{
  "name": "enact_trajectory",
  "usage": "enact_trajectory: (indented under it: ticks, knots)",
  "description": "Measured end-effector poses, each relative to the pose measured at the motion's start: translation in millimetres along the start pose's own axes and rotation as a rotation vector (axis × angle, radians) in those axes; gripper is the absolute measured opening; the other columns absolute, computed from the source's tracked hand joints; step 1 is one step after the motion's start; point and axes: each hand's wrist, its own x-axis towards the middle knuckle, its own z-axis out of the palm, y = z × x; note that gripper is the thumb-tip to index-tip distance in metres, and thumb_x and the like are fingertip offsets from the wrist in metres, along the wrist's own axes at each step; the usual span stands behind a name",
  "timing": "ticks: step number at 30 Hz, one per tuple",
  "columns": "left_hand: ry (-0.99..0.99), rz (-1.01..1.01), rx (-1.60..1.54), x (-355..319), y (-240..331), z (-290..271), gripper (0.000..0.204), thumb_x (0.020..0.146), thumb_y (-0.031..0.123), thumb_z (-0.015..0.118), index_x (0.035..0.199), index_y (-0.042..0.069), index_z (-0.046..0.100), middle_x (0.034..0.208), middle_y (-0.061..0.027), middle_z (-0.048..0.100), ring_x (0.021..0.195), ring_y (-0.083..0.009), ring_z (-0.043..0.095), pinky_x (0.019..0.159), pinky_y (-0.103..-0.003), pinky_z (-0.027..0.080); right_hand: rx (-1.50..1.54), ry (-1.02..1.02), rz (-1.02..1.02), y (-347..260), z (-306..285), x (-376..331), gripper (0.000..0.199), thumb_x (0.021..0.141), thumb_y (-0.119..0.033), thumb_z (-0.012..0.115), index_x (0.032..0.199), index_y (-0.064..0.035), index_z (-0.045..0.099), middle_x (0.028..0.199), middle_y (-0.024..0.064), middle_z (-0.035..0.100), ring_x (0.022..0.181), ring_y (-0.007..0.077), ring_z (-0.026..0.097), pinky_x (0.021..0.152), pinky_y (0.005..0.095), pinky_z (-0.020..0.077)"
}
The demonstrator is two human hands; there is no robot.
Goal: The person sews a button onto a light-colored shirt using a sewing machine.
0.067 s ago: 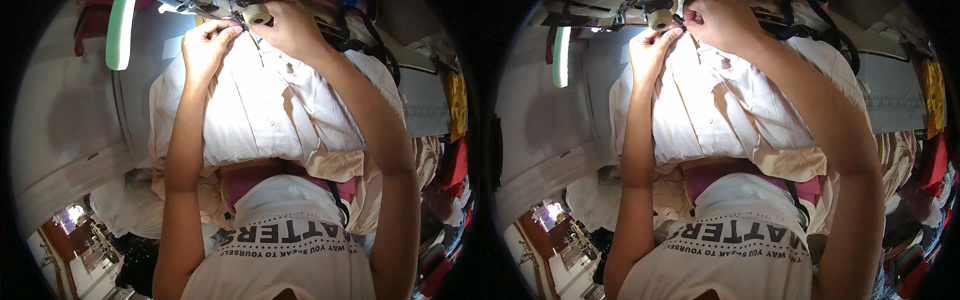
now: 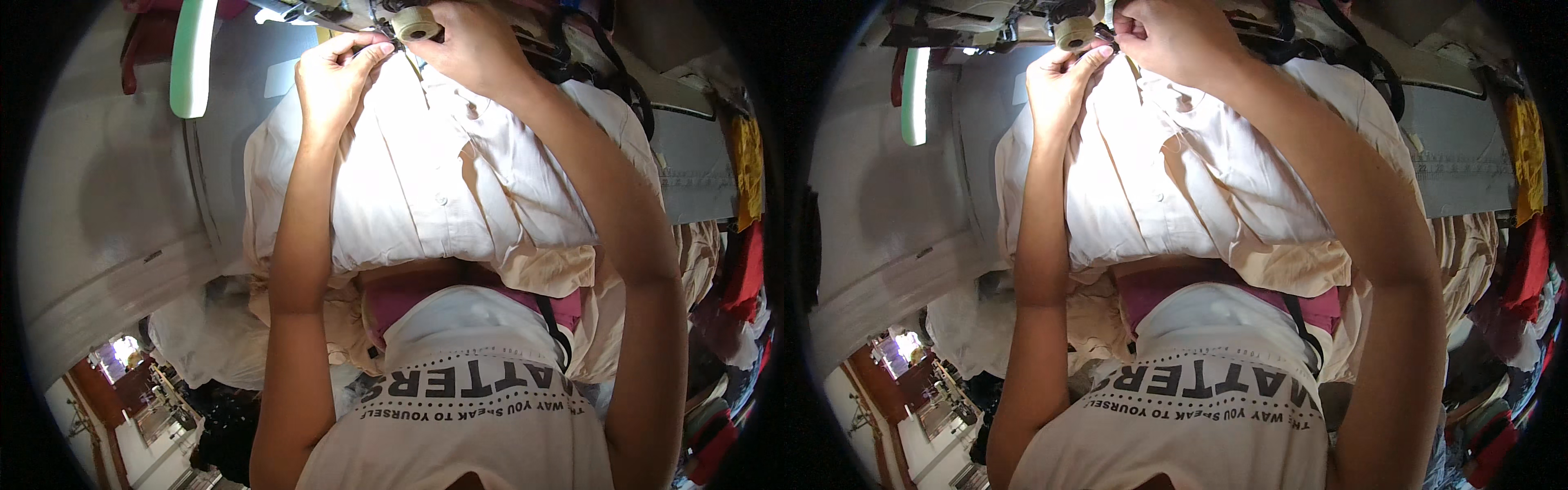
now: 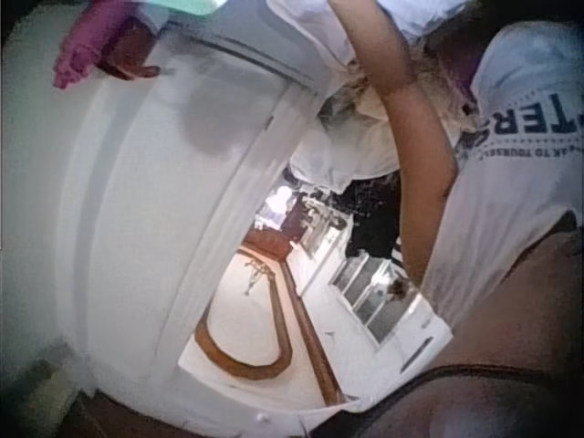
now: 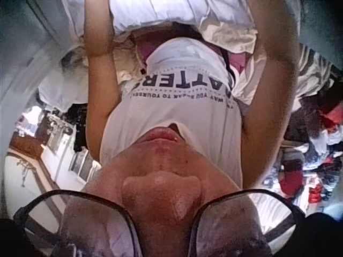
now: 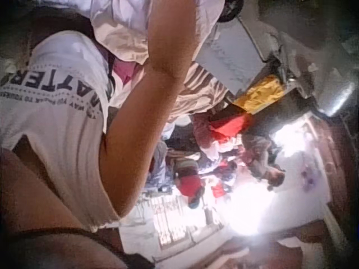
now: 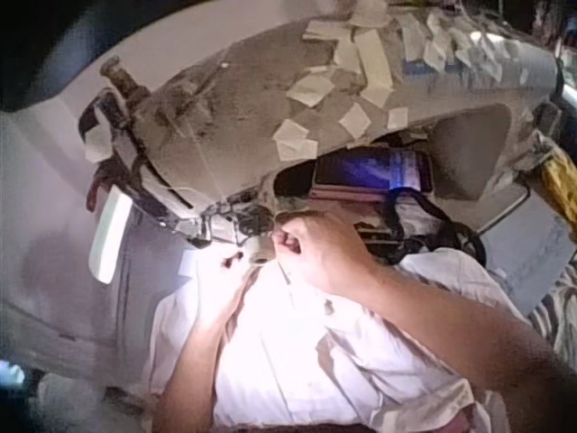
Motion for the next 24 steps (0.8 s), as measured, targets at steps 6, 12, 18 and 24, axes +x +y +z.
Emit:
enact_trajectory:
  ticks: [6,12,18,24]
  knots:
    - [0.014,0.007,-0.025,2,-1,4,0.012,0.074,0.003,0.071,0.084,-0.004,0.067,0.055,0.0044,0.048,0.051,-0.0029,0.05,0.046,-0.016,0.041,0.049,0.059,-0.036,-2,-2,-3,0.017,0.074,-0.021,0.059,0.075,-0.0044,0.061,0.069,0.0143,0.062,0.065,0.03,0.061,0.059,0.0389,0.0462]
    - [0.025,-0.006,0.042,6,-5,1,0.016,0.075,0.002,0.07,0.088,-0.005,0.065,0.055,0.0043,0.047,0.052,-0.0039,0.052,0.05,-0.018,0.047,0.028,0.022,0.009,4,3,-1,0.016,0.074,-0.021,0.059,0.074,-0.0053,0.062,0.068,0.0143,0.062,0.065,0.0308,0.061,0.059,0.0402,0.0462]
    - [0.011,0.02,0.042,6,-7,-2,0.015,0.076,0.002,0.069,0.089,-0.005,0.065,0.056,0.005,0.045,0.052,-0.0032,0.051,0.05,-0.018,0.048,0.031,0.049,-0.027,3,2,0,0.017,0.075,-0.021,0.059,0.073,-0.0048,0.062,0.069,0.0145,0.062,0.066,0.0315,0.061,0.059,0.0407,0.0464]
    - [-0.011,0.038,0.032,8,-12,-2,0.015,0.076,0.002,0.069,0.089,-0.005,0.065,0.056,0.0051,0.045,0.052,-0.0025,0.05,0.051,-0.018,0.048,0.026,0.059,-0.034,3,2,-1,0.018,0.075,-0.021,0.058,0.073,-0.0034,0.061,0.069,0.0154,0.062,0.066,0.0319,0.061,0.06,0.0406,0.0465]
